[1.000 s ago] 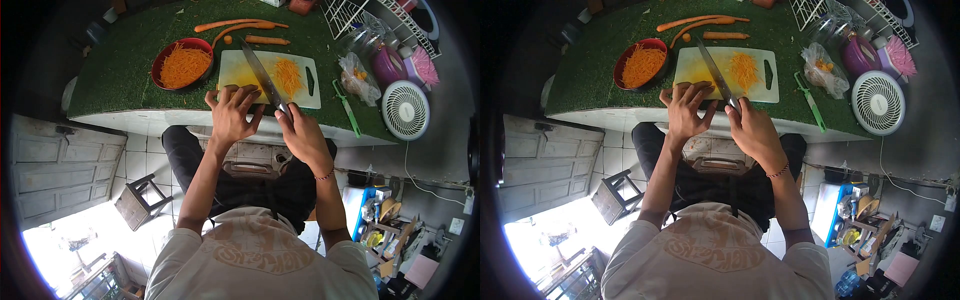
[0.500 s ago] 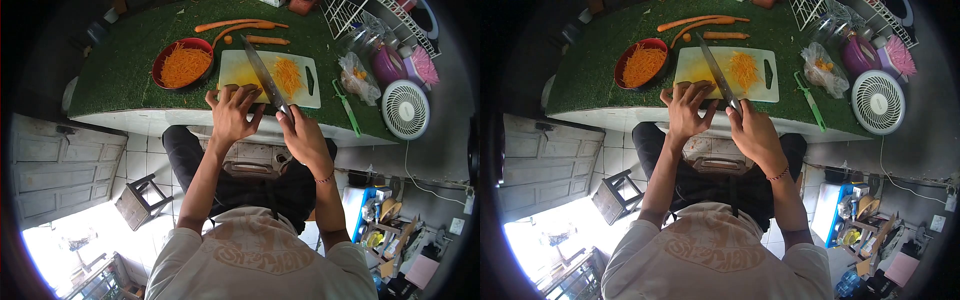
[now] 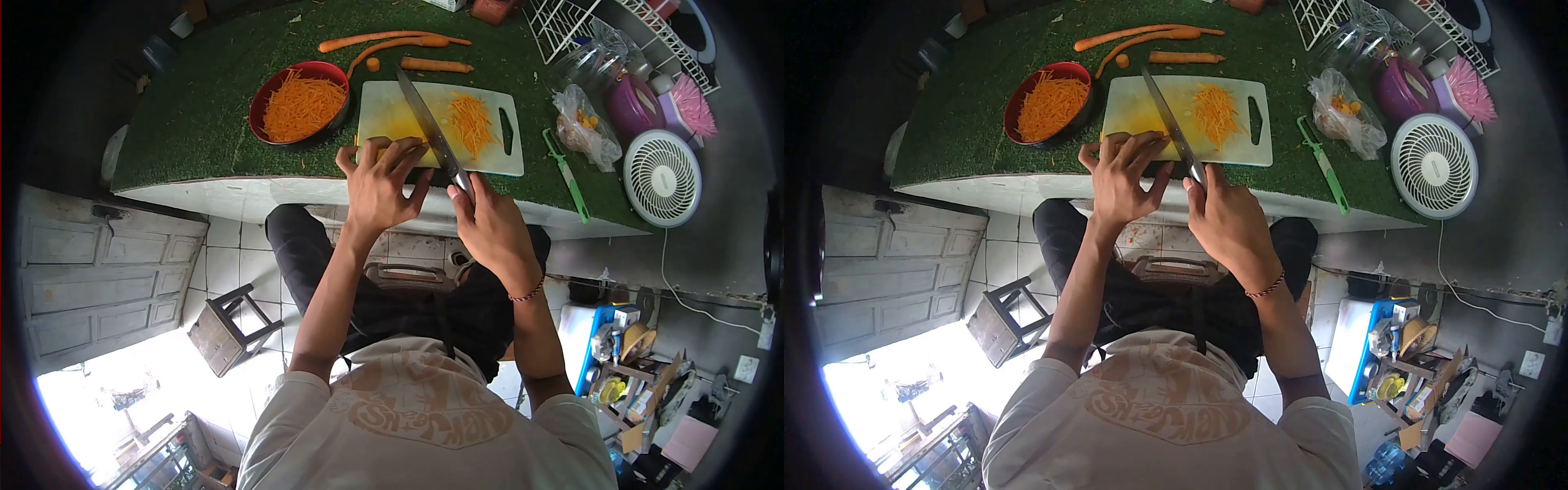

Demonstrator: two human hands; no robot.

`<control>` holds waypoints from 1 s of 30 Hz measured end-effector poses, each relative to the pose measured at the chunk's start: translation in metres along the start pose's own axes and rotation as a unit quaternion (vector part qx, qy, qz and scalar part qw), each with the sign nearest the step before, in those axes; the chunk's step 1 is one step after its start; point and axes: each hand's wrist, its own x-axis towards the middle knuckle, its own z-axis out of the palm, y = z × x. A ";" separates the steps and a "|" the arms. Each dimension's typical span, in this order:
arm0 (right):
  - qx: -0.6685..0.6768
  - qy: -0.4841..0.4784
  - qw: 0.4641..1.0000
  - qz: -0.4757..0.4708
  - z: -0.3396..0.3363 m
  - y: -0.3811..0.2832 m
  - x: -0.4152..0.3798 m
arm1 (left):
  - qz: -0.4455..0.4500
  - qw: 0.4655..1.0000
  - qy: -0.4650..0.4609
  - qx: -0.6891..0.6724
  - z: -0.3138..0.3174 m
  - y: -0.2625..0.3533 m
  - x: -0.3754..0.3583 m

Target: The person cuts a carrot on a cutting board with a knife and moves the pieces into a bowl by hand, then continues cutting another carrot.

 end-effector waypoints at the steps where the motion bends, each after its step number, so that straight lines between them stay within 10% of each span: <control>1: -0.010 -0.001 1.000 0.001 0.000 -0.001 0.000 | -0.001 1.000 -0.002 0.000 0.000 0.000 0.000; 30: -0.091 0.038 0.994 -0.052 0.004 -0.010 0.001 | -0.004 1.000 -0.014 -0.009 -0.002 0.000 0.003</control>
